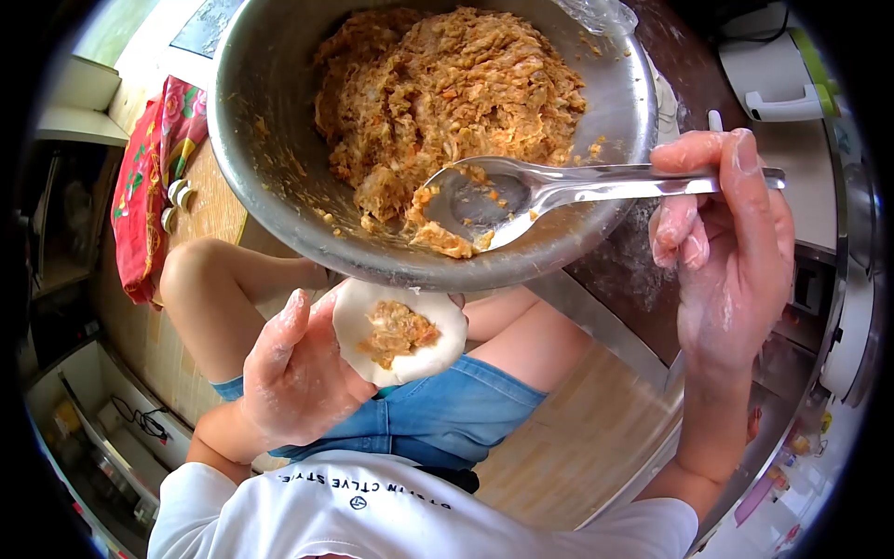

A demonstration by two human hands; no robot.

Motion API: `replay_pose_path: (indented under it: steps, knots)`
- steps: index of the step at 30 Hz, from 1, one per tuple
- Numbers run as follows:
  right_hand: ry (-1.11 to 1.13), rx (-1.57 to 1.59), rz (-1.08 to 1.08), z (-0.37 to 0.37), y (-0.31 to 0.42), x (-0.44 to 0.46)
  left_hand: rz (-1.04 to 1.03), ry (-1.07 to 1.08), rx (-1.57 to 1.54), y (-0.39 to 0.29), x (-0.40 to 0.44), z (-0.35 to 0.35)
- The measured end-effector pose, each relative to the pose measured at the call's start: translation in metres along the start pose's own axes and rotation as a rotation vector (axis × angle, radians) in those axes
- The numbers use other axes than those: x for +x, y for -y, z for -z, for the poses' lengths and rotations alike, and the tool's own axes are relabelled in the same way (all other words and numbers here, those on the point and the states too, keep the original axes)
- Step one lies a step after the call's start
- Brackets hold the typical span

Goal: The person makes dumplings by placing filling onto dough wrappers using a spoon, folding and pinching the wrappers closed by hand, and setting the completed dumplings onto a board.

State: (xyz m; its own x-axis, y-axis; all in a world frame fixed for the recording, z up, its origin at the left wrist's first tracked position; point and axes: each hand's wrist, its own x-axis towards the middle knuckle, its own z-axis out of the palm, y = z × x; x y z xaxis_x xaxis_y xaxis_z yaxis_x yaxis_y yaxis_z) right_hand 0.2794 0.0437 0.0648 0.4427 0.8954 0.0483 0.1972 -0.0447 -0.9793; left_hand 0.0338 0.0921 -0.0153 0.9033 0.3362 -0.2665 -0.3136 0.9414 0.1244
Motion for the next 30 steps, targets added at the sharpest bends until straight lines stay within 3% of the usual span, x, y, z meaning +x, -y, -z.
replay_pose_path:
  steps: [8,12,13,14,17,20,22,24,26,27,30]
  knots:
    - [-0.073,0.174,0.009,-0.002,0.005,-0.017,-0.054,-0.021,-0.106,0.003,0.001,-0.015]
    - [0.015,0.29,-0.001,-0.01,0.012,-0.032,-0.051,-0.062,0.029,0.002,0.003,-0.023]
    - [-0.072,0.243,0.001,-0.017,0.012,-0.04,-0.031,-0.045,0.014,0.001,0.002,-0.023]
    - [0.037,0.144,0.165,-0.019,0.004,-0.045,-0.009,-0.026,-0.002,0.001,0.0,-0.023]
    - [0.27,-0.56,0.502,-0.003,0.004,-0.069,-0.002,-0.075,-0.057,0.003,-0.004,-0.021]
    - [0.451,-0.629,0.639,-0.009,0.007,-0.085,0.014,-0.038,-0.096,0.001,-0.005,-0.017]
    - [0.583,-0.931,0.692,-0.015,0.024,-0.096,0.025,-0.042,-0.113,0.0,-0.006,-0.012]
    - [0.643,-0.913,0.868,-0.013,0.017,-0.096,0.02,-0.063,-0.086,0.001,-0.008,-0.009]
    - [0.625,-0.797,0.908,-0.005,0.015,-0.093,0.02,-0.079,-0.041,0.004,-0.009,-0.009]
    - [0.578,-0.691,0.86,0.002,0.017,-0.09,-0.028,0.002,-0.032,0.007,-0.007,-0.005]
    - [0.267,-0.444,0.667,-0.003,0.013,-0.089,-0.078,-0.035,-0.019,0.01,-0.009,-0.009]
